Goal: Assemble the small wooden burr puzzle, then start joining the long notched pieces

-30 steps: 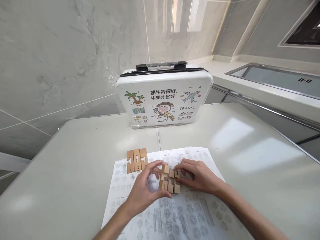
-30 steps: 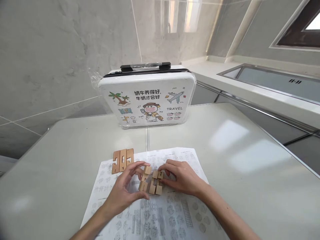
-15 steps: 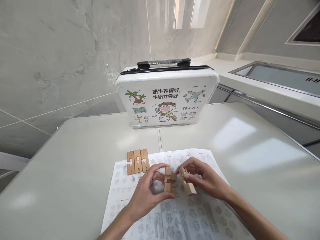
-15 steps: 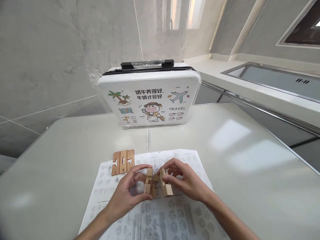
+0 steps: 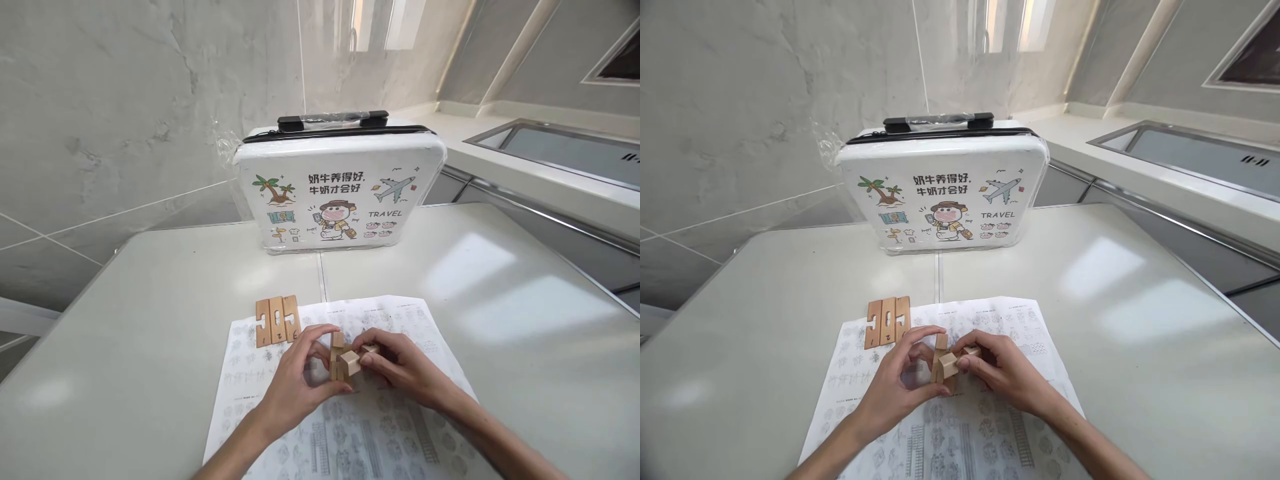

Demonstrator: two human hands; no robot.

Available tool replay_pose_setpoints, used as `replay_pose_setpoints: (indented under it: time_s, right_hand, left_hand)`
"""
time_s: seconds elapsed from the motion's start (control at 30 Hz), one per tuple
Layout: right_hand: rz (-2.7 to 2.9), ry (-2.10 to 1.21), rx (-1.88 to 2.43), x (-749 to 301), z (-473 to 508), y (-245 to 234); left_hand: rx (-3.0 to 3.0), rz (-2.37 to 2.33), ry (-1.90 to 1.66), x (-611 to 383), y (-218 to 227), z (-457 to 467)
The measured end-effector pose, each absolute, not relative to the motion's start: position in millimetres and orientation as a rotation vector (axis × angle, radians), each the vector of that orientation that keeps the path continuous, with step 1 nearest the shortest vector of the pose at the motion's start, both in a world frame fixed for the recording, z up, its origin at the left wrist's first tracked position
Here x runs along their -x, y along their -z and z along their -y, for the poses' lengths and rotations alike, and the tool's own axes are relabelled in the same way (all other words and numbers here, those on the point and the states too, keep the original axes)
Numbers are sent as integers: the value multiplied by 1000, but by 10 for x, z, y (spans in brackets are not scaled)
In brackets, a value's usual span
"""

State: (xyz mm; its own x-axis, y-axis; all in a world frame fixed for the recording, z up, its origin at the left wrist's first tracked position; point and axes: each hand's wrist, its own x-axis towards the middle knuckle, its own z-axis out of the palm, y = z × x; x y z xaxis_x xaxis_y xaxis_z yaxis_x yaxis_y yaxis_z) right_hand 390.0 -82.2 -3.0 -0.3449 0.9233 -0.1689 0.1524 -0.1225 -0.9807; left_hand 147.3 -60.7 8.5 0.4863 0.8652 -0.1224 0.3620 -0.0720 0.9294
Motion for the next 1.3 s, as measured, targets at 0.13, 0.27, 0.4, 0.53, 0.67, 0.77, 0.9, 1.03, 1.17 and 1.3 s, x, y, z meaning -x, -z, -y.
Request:
replay_pose_setpoints:
  time_s: [0.13,0.27,0.4,0.53,0.67,0.77,0.9,1.03,1.17,1.3]
  right_hand:
    - [1452,-1600,1200,-3850,856,15]
    - [1321,-1628,1192,-3781,875,45]
    - [1305,-1649,1153,-3753,879,60]
    - [1337,-1702,1111,-3781,887,13]
    - [1341,-1757,1078,-3809,898,-35]
    - [1382,-1720,1083,-3807,903,-55]
    - [1580,-1415,1236,-3790,911,-42]
    - [1658,-1322,1279,-3777,930,-11]
    - [1656,-1317,1281,-3768,940,-10]
    - [1632,-1362,1249,-3756,943,-33]
  left_hand:
    - [-1671,-1057,-586,-1483,-93,606]
    - [-1717,-1010,-605,-1482,-71,610]
    - [-1735,-1004,-612,-1475,-60,608]
    - [-1708,-1031,-626,-1478,-83,602]
    - [-1690,-1045,-630,-1477,-91,602]
    - [-1691,-1046,-609,-1465,-81,611]
    - [-1733,-1045,-576,-1438,-69,629]
    - [-1789,-970,-597,-1419,-49,639]
    - [-1826,-871,-656,-1412,-21,638]
    - [-1865,-829,-721,-1410,-3,650]
